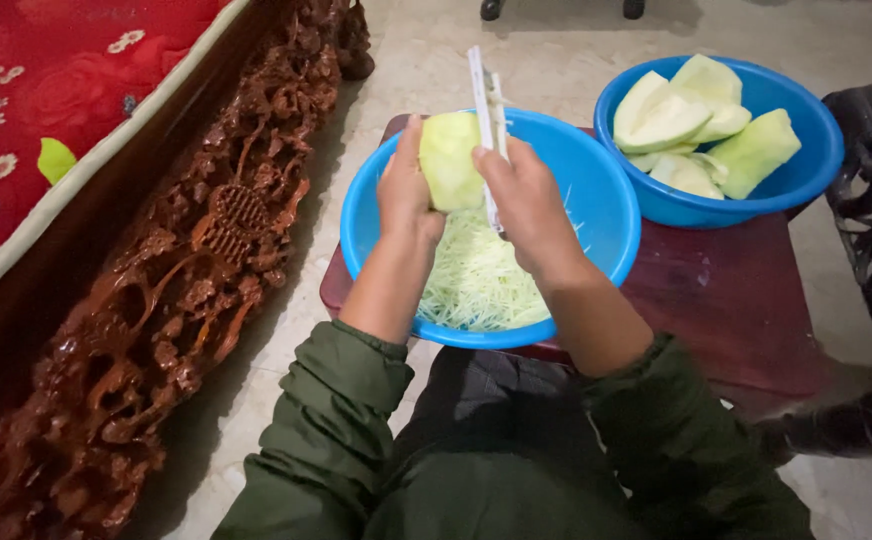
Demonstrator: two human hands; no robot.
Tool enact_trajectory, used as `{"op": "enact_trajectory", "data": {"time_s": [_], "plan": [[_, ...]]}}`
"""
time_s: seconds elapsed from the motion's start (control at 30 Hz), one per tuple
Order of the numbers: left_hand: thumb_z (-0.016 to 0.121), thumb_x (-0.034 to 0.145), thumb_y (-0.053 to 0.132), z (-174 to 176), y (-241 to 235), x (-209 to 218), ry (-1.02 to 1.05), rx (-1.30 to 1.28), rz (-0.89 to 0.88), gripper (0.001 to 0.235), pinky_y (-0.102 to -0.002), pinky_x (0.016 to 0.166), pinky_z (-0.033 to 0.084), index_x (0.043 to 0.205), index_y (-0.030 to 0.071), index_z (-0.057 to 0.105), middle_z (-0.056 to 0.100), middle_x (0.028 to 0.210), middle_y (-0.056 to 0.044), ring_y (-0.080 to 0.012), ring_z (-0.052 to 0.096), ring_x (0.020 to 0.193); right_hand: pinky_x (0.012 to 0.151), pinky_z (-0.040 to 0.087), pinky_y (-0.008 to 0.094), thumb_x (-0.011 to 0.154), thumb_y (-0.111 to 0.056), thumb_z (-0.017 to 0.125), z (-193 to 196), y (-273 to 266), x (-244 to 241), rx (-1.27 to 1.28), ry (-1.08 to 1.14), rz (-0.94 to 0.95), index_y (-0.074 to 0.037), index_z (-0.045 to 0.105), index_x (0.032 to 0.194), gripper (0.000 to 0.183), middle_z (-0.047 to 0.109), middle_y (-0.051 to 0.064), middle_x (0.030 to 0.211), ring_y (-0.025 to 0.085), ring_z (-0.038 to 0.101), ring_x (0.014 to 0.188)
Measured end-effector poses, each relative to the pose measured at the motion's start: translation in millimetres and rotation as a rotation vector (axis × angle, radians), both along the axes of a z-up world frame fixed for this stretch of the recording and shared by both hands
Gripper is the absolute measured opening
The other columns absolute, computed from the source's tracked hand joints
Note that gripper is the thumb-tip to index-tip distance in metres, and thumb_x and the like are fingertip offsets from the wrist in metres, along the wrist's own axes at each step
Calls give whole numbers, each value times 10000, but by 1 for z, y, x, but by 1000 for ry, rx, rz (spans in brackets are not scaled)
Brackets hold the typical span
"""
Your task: The person grates a light green vegetable into thin shreds using a handheld grater over a blue bowl. The person holds the vegetable in the left hand and the grater in the right, moving the vegetable back and forth to produce shreds that fall into the bowl. Additional vegetable pieces are visible in a second blue bowl nearby.
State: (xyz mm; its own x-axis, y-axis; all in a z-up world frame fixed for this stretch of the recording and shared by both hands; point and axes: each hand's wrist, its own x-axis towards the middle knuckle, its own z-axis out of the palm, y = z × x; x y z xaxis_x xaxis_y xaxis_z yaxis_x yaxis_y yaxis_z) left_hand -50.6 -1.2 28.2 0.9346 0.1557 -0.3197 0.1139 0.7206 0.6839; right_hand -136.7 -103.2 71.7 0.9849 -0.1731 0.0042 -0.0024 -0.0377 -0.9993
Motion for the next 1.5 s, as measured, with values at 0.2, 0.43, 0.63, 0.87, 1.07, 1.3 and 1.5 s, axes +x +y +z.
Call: {"op": "enact_trajectory", "data": {"time_s": [0.2,0.43,0.63,0.87,1.07,1.3,1.5], "plan": [[769,792,326,0,17,44,117,-167,244,426,-452,658,616,1080,20,696,742,933,-116,-279,717,764,532,388,327,934,-392,500,-11,26,-50,-179,240,69,-173,577,1444,560,526,24,792,133,474,623],[748,825,317,-17,6,28,-19,-70,91,414,-433,672,590,1096,13,673,731,944,-129,-256,705,782,743,427,313,947,-456,514,-24,-6,-4,-167,43,-59,-138,610,1403,564,566,-13,981,124,511,879],[815,855,275,-63,5,72,-169,-196,105,355,-556,686,658,1026,-14,700,749,962,-239,-382,767,802,1046,472,542,947,-408,650,-16,18,-30,-70,-135,-39,-73,597,1399,565,662,232,1303,321,606,1271],[813,857,277,-50,14,65,-138,-200,138,359,-556,715,645,1024,-24,713,749,976,-236,-364,762,799,624,558,345,986,-452,609,-42,-7,-32,-56,49,33,-77,582,1407,564,651,124,855,204,636,710],[824,836,257,-42,-6,41,-154,-144,80,331,-540,705,650,979,-5,682,742,931,-235,-369,761,793,773,569,452,945,-413,661,-25,2,-5,5,-119,-62,-34,604,1352,560,663,192,1011,246,643,911],[808,846,283,-35,9,48,2,-257,255,411,-580,729,644,1051,-49,677,742,1014,-260,-395,753,850,854,577,497,907,-414,693,-60,19,-50,33,109,22,-57,537,1471,686,662,240,1170,265,654,981],[784,742,317,8,19,31,64,-22,175,449,-466,633,596,1088,53,671,712,932,-91,-266,702,764,565,405,262,1015,-377,472,1,6,-46,-165,252,37,-152,523,1499,536,533,19,942,123,432,707]]}}
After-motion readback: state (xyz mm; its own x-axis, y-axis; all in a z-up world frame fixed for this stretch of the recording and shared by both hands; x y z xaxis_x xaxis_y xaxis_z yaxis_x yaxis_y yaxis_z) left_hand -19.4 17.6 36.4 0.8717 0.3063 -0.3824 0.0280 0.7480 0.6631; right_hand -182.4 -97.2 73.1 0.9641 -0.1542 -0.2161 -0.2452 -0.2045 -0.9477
